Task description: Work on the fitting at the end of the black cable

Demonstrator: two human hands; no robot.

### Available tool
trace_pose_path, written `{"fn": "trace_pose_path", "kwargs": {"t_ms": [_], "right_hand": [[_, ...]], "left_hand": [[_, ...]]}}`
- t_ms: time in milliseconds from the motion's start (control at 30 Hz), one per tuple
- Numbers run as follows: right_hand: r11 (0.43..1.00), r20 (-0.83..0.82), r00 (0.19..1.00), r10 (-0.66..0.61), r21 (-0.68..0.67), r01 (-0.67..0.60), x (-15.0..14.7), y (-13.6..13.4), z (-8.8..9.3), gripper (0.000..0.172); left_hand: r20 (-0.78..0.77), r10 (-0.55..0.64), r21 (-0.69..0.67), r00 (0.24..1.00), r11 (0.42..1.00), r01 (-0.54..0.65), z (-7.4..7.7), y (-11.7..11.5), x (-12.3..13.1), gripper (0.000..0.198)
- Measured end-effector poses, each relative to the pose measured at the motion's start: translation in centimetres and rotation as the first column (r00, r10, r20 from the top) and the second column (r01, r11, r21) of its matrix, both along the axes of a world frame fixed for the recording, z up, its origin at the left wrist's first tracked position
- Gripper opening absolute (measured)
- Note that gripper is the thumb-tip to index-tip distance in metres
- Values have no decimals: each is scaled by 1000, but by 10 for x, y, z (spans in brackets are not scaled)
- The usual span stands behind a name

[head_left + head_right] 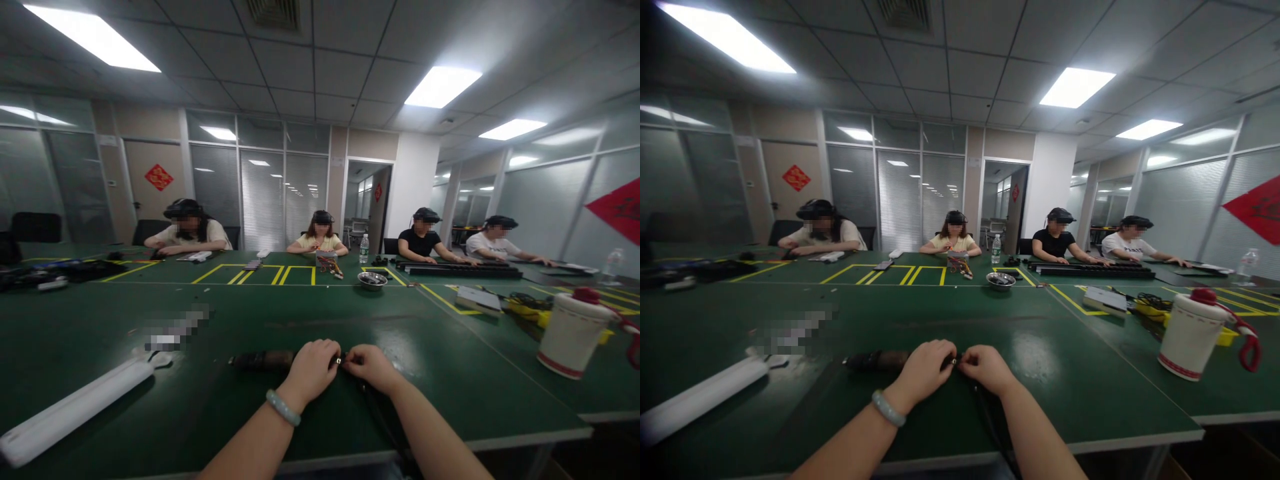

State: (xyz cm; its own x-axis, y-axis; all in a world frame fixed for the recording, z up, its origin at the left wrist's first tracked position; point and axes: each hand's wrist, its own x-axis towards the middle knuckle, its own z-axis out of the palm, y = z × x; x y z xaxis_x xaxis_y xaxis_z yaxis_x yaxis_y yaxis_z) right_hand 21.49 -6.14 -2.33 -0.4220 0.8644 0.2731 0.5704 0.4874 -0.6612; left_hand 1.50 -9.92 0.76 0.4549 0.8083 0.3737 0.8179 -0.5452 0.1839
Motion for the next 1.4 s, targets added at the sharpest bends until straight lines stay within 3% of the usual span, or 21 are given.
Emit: {"fn": "trace_pose_path", "kwargs": {"t_ms": [167,400,933,1167,1400], "right_hand": [[1000,3,1000,22,-5,-22,0,3,-3,16],[1000,18,1000,17,-22,-16,2,4,-5,18],[1000,40,999,14,6,-14,1,1,-1,21],[999,37,999,36,5,-36,1,4,-3,20],[1000,34,999,28,8,-29,2,1,-1,18]], "left_hand": [[-13,43,7,999,999,-43,2,-3,1,11],[-14,-15,28,1000,999,15,1,-3,-1,12],[-19,-3,46,1000,999,4,-2,-2,-3,13],[7,-37,173,999,984,35,-9,4,-3,3],[61,-57,252,997,967,40,-11,6,-3,7]]}}
